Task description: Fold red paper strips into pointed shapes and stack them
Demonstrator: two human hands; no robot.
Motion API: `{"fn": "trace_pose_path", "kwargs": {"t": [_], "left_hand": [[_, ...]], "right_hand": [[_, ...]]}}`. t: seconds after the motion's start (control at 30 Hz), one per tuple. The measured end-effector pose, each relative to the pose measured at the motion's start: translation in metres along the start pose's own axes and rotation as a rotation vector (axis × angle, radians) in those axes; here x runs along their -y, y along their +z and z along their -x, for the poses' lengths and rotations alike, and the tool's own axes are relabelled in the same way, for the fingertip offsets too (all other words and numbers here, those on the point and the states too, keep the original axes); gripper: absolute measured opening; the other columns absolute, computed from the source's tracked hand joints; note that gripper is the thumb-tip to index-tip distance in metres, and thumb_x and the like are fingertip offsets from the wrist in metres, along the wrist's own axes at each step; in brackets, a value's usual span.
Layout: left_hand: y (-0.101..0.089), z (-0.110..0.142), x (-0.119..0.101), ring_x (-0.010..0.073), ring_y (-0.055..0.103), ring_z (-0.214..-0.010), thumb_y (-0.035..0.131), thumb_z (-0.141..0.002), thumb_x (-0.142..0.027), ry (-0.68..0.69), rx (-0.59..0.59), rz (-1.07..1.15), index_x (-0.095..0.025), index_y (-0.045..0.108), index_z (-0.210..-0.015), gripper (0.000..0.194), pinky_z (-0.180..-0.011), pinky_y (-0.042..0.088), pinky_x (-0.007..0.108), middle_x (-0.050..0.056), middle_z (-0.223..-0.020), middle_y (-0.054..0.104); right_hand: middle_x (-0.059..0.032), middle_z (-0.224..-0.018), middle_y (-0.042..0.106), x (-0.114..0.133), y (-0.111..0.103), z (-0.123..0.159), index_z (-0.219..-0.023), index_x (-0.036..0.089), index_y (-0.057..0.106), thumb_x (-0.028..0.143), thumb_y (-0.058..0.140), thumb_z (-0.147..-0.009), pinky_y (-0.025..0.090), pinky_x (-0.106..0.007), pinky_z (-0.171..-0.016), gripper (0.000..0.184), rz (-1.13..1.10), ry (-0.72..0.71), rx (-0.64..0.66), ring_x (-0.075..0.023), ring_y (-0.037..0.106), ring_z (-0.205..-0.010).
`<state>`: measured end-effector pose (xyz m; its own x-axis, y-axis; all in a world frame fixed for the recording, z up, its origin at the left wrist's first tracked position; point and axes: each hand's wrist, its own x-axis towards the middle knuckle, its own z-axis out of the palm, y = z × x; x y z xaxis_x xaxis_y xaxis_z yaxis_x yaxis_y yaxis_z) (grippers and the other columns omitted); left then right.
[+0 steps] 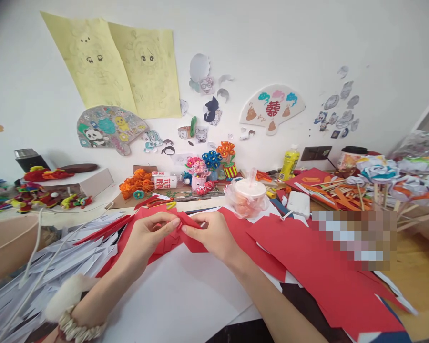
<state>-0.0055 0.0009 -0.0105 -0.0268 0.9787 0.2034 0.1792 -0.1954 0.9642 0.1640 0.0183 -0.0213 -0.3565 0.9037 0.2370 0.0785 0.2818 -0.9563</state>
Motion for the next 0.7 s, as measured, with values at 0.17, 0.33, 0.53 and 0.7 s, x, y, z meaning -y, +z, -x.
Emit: {"fn": "trace_pose_path", "kwargs": {"t": [0.17, 0.33, 0.53, 0.7], "left_hand": [[0.002, -0.0009, 0.0056, 0.0179, 0.06, -0.066, 0.071, -0.066, -0.046, -0.006, -0.042, 0.006, -0.015, 0.07, -0.073, 0.032, -0.057, 0.046, 0.026, 0.005, -0.072, 0.069], [0.0027, 0.0, 0.0052, 0.0189, 0.061, -0.067, 0.071, -0.067, -0.046, 0.002, -0.048, -0.019, -0.016, 0.07, -0.072, 0.031, -0.056, 0.046, 0.026, 0.005, -0.071, 0.069], [0.0042, 0.0009, 0.0047, 0.0175, 0.06, -0.065, 0.07, -0.067, -0.047, -0.025, -0.041, 0.004, -0.015, 0.068, -0.073, 0.033, -0.055, 0.045, 0.025, 0.005, -0.07, 0.069], [0.0046, 0.0009, 0.0044, 0.0166, 0.06, -0.062, 0.071, -0.066, -0.047, -0.003, -0.033, 0.004, -0.015, 0.069, -0.07, 0.033, -0.052, 0.044, 0.024, 0.005, -0.068, 0.068]], "right_hand": [[-0.0065, -0.079, 0.071, 0.0041, -0.002, 0.0006, -0.083, 0.013, 0.074, 0.037, 0.069, -0.073, 0.044, -0.026, -0.056, 0.026, -0.072, 0.073, 0.037, -0.0188, 0.062, -0.068], [-0.0057, -0.076, 0.07, 0.0076, -0.0011, 0.0012, -0.078, 0.012, 0.073, 0.036, 0.071, -0.071, 0.042, -0.025, -0.055, 0.025, -0.133, 0.086, 0.031, -0.0167, 0.06, -0.065], [-0.0032, -0.071, 0.067, 0.0087, 0.0014, 0.0028, -0.075, 0.012, 0.073, 0.038, 0.071, -0.071, 0.039, -0.024, -0.054, 0.026, -0.165, 0.089, 0.03, -0.0143, 0.057, -0.061], [-0.0007, -0.062, 0.062, 0.0057, 0.0032, 0.0021, -0.07, 0.012, 0.071, 0.04, 0.07, -0.071, 0.033, -0.023, -0.05, 0.027, -0.154, 0.085, 0.021, -0.0118, 0.051, -0.055]]}}
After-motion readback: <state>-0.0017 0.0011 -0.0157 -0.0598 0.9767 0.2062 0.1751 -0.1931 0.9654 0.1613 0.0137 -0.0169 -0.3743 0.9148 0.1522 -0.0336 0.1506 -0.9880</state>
